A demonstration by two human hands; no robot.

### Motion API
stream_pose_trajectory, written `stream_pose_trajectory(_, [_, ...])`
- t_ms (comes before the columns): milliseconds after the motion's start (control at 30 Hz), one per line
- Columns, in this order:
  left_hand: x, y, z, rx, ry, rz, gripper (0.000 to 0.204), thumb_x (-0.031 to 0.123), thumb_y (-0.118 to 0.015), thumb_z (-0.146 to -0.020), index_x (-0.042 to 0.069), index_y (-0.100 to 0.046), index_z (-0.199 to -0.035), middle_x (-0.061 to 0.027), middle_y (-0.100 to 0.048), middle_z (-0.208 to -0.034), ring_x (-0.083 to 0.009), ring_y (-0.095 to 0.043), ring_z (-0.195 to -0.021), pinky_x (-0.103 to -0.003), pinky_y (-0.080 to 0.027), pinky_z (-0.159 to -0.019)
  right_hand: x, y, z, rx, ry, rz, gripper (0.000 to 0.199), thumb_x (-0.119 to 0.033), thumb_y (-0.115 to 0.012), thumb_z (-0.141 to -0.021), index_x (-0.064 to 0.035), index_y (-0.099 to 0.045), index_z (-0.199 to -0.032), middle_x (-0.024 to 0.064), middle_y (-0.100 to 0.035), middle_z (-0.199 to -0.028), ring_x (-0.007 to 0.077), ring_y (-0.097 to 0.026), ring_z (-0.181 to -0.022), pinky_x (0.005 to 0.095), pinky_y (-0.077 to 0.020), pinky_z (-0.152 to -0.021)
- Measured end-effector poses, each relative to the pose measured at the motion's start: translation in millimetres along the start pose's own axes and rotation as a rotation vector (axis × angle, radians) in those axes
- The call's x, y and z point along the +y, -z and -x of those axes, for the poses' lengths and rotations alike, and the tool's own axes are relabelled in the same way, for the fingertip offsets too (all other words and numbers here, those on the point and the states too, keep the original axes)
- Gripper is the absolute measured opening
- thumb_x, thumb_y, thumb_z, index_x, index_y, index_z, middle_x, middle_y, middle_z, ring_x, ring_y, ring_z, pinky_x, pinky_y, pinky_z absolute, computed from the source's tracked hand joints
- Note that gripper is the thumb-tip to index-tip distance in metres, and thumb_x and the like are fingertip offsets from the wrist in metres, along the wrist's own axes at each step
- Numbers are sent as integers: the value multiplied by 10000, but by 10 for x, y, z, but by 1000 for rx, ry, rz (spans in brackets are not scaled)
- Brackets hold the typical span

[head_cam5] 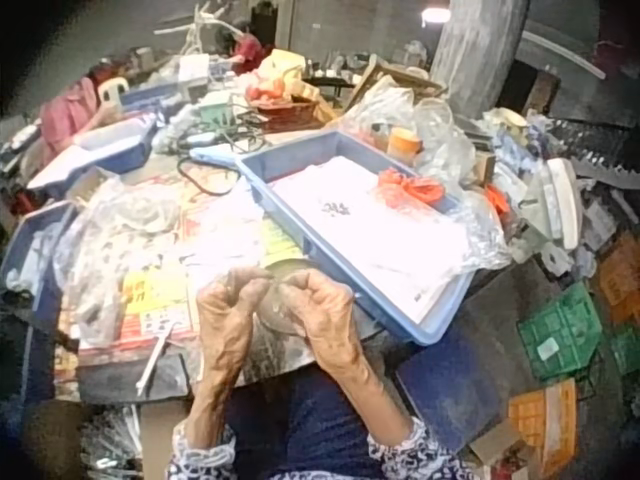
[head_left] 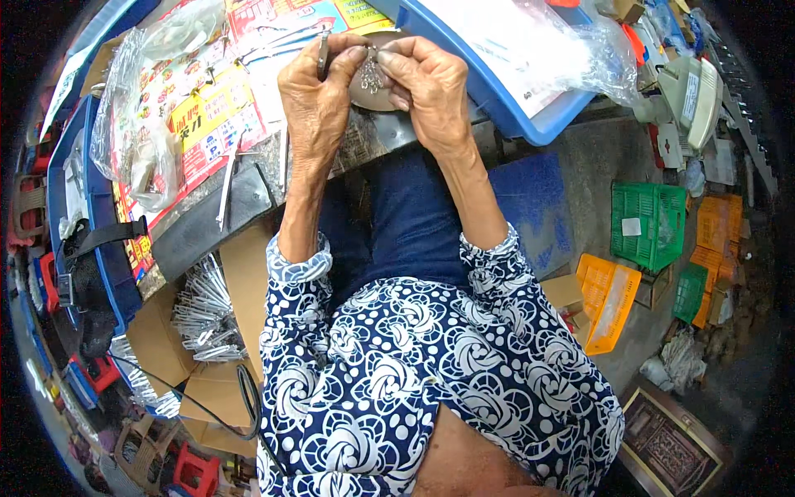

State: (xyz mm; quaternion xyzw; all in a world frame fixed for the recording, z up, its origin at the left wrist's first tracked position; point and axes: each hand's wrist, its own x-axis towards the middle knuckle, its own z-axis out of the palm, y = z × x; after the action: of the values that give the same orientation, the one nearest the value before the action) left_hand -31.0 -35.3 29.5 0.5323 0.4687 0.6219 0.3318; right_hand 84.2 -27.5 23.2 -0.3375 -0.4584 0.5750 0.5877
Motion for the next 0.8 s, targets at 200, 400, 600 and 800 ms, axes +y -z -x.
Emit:
stream_pose_trajectory(200, [-20,-6,-1,13,26,48,94,28,-570,-763,-5,-617,-838,-33,-615,-723,-69,-537,-673,-198,-425,-618,-72,36,-4,-47,-7,-37,122,-54,-555,-792,46,-540,-859,33,-535,-665,41,-462,-529,137,-338,-411])
stream_pose_trajectory(400, [-32,-12,15,10,41,104,89,23,-571,-760,-10,-614,-832,-30,-610,-727,-67,-532,-670,-197,-424,-618,-63,11,-6,-45,17,-8,133,-65,-561,-792,45,-542,-866,32,-534,-665,43,-463,-529,140,-339,-411])
stream_pose_trajectory(600, [-23,-33,37,3,33,65,84,30,-574,-756,-17,-606,-817,-26,-601,-705,-66,-521,-652,-200,-421,-603,6,35,-4,-3,82,116,106,-53,-562,-784,38,-558,-838,27,-531,-637,35,-447,-498,140,-327,-404])
stream_pose_trajectory(800, [-91,11,-43,32,-17,-55,85,64,-582,-741,-19,-589,-762,-33,-562,-600,-57,-484,-569,-214,-382,-506,-48,123,37,86,148,153,92,-45,-566,-777,36,-567,-819,30,-534,-626,30,-436,-484,145,-320,-392])
